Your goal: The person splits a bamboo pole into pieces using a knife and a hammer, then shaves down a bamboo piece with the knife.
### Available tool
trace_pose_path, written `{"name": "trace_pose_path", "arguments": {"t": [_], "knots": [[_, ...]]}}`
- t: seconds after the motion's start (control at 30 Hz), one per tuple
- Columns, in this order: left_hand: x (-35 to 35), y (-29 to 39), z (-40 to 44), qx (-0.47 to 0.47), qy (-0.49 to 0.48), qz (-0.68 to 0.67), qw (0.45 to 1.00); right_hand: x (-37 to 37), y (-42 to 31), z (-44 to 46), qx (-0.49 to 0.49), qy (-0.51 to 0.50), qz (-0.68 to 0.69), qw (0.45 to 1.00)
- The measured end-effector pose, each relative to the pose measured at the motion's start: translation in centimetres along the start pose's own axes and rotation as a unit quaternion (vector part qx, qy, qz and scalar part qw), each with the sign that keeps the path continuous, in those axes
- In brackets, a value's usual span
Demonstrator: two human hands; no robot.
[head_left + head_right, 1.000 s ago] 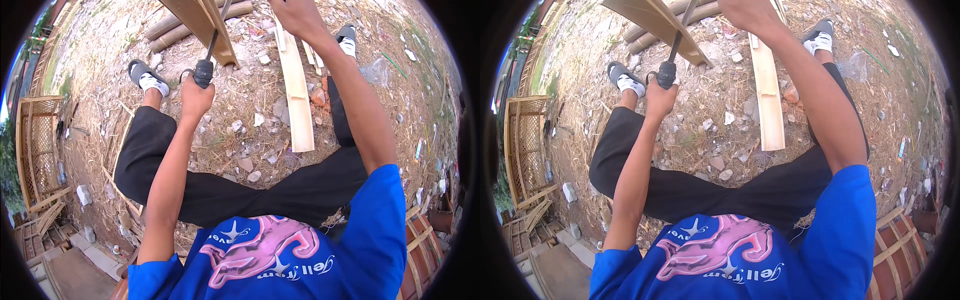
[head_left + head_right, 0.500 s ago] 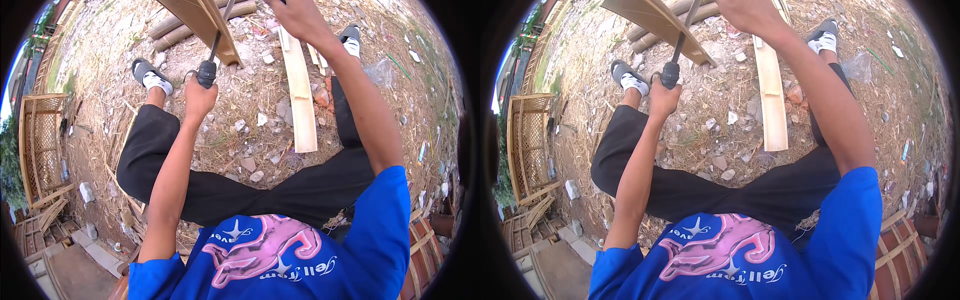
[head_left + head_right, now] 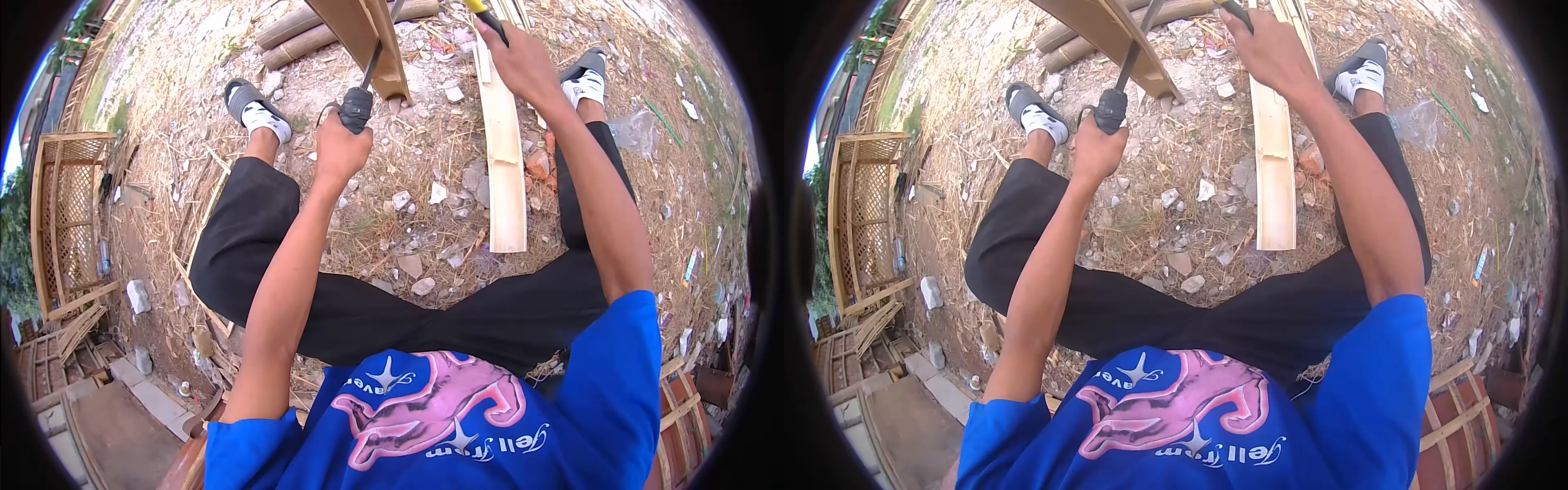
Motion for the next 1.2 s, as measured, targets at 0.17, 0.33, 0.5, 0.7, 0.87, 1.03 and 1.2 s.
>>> {"name": "trace_pose_path", "arguments": {"t": [0.17,0.33,0.5,0.7,0.87,1.03,1.2], "knots": [[0.0,0.0,-0.1,0.029,-0.011,0.005,1.000,8.1,-9.8,-0.1,0.118,0.151,0.248,0.950],[-0.3,-0.2,-0.5,0.033,-0.034,0.003,0.999,-7.1,2.0,-1.6,0.007,-0.103,-0.022,0.994],[-1.0,0.1,-0.3,0.047,-0.048,0.043,0.997,-5.2,-1.7,-1.0,0.009,-0.078,-0.014,0.997],[-1.1,-0.8,0.1,0.039,-0.037,-0.007,0.999,5.7,-8.0,1.2,0.081,0.131,0.262,0.953],[-0.8,-0.3,0.5,0.027,-0.004,-0.004,1.000,-5.3,3.5,-1.5,-0.010,-0.104,-0.066,0.992],[-1.0,-1.2,0.0,0.009,-0.012,0.005,1.000,1.7,0.8,0.3,0.045,0.072,0.014,0.996],[-1.2,-0.8,-0.3,0.032,-0.023,0.001,0.999,9.0,-7.1,0.0,0.124,0.163,0.330,0.922]]}}
Point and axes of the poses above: each hand's wrist, its own z-axis towards the middle knuckle, its own x-axis out of the back of the hand, y = z × x, the point moved 7 cm from there along z, towards the middle knuckle, and after that the axes turned 2 degrees about -x, right-handed, at the moved point
